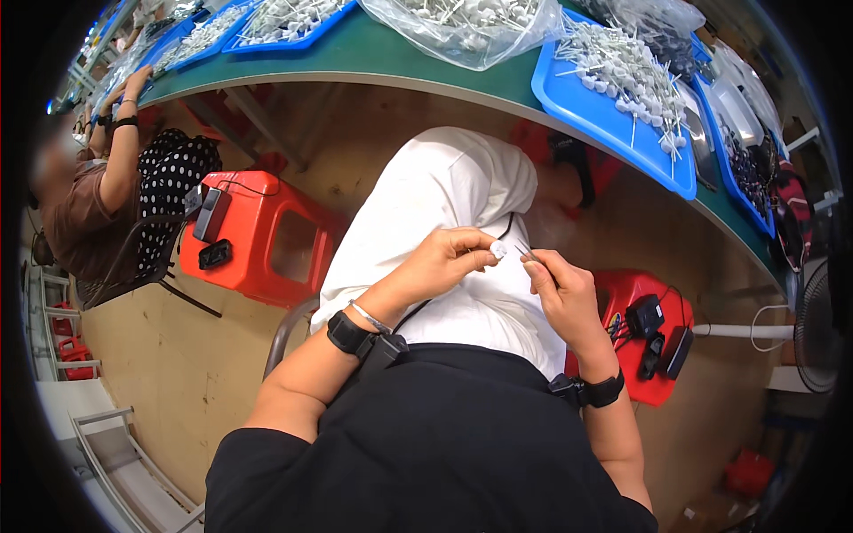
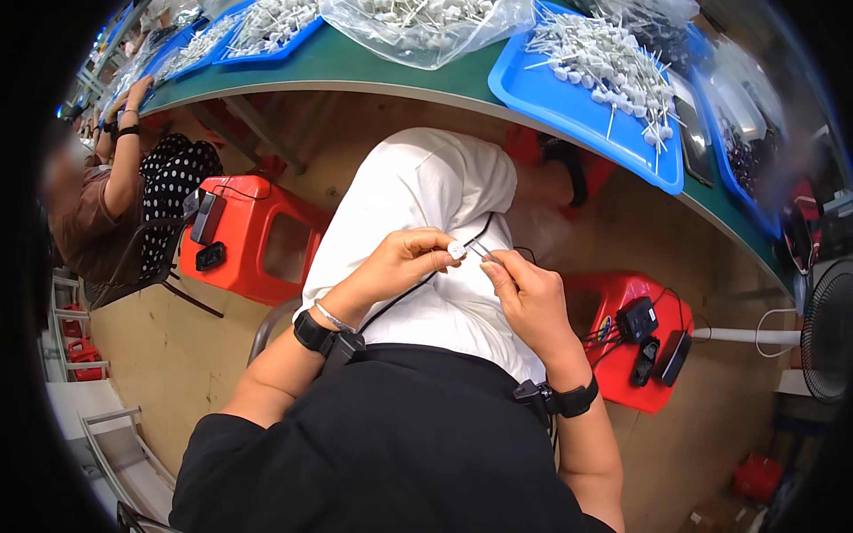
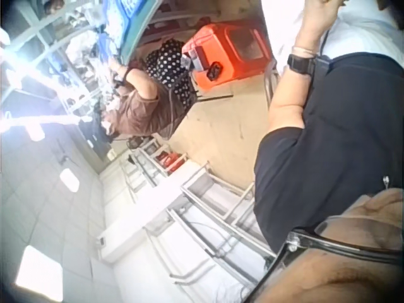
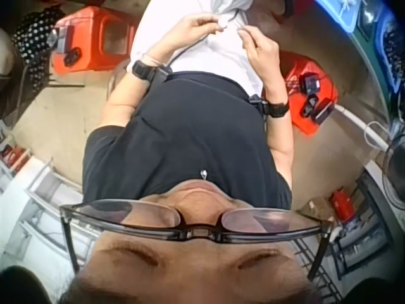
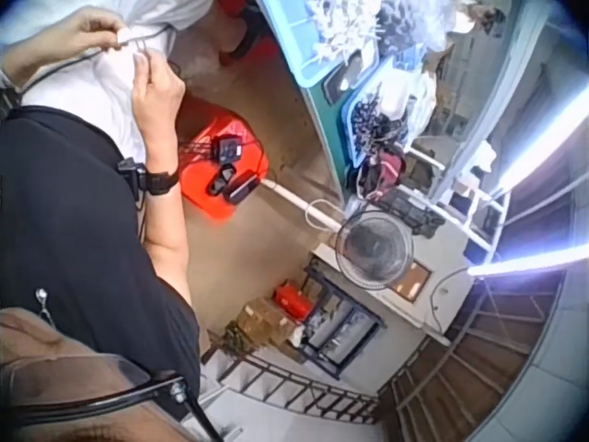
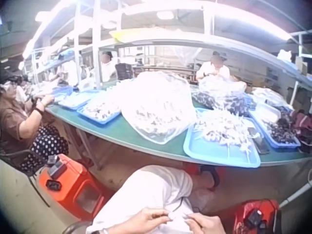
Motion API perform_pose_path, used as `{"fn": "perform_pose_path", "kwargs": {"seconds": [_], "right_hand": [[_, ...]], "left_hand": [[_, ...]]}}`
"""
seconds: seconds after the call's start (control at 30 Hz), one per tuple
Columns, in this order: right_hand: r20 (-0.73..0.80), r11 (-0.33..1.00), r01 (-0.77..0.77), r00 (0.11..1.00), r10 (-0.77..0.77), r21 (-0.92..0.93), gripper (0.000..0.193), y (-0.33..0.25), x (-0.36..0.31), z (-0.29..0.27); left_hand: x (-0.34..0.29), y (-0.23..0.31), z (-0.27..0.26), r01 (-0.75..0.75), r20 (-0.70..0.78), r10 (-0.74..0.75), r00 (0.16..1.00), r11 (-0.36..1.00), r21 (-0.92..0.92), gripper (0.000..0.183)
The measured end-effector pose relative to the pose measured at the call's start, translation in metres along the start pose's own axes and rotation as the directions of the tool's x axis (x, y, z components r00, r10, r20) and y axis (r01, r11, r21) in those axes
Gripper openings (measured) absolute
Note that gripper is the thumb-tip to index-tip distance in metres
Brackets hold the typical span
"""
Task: Manual assembly of small white electronic or mechanical components by threading wires or inserting parts.
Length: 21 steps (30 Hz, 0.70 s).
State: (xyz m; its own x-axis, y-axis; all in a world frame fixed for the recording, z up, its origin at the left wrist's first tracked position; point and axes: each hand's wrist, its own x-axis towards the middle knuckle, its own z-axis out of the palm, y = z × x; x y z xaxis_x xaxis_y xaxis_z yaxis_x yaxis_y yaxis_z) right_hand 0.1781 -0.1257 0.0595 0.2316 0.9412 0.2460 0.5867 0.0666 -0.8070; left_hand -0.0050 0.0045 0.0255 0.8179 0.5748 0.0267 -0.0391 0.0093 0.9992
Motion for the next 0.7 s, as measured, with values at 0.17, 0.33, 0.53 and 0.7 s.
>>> {"fn": "perform_pose_path", "kwargs": {"seconds": [0.17, 0.33, 0.53, 0.7], "right_hand": [[0.043, 0.995, 0.037, 0.999, -0.034, -0.096, 0.012, -0.0008, -0.0021, -0.0003], [0.131, 0.951, 0.159, 0.983, -0.128, -0.265, 0.014, -0.0031, -0.0019, 0.0007], [0.093, 0.922, 0.230, 0.973, -0.211, -0.313, 0.016, -0.0006, -0.0023, 0.0043], [0.131, 0.909, 0.231, 0.972, -0.197, -0.346, 0.018, -0.0024, -0.0028, 0.0048]], "left_hand": [[-0.0026, -0.0098, 0.0035, -0.040, -0.026, 0.045, 0.999, 0.986, 0.161, 0.012], [-0.0021, -0.0055, 0.0038, -0.107, -0.049, 0.126, 0.991, 0.952, 0.288, 0.012], [-0.0004, -0.0053, 0.0042, -0.197, -0.039, 0.224, 0.974, 0.915, 0.352, 0.014], [-0.0014, -0.0064, 0.0044, -0.207, -0.041, 0.238, 0.970, 0.908, 0.364, 0.017]]}}
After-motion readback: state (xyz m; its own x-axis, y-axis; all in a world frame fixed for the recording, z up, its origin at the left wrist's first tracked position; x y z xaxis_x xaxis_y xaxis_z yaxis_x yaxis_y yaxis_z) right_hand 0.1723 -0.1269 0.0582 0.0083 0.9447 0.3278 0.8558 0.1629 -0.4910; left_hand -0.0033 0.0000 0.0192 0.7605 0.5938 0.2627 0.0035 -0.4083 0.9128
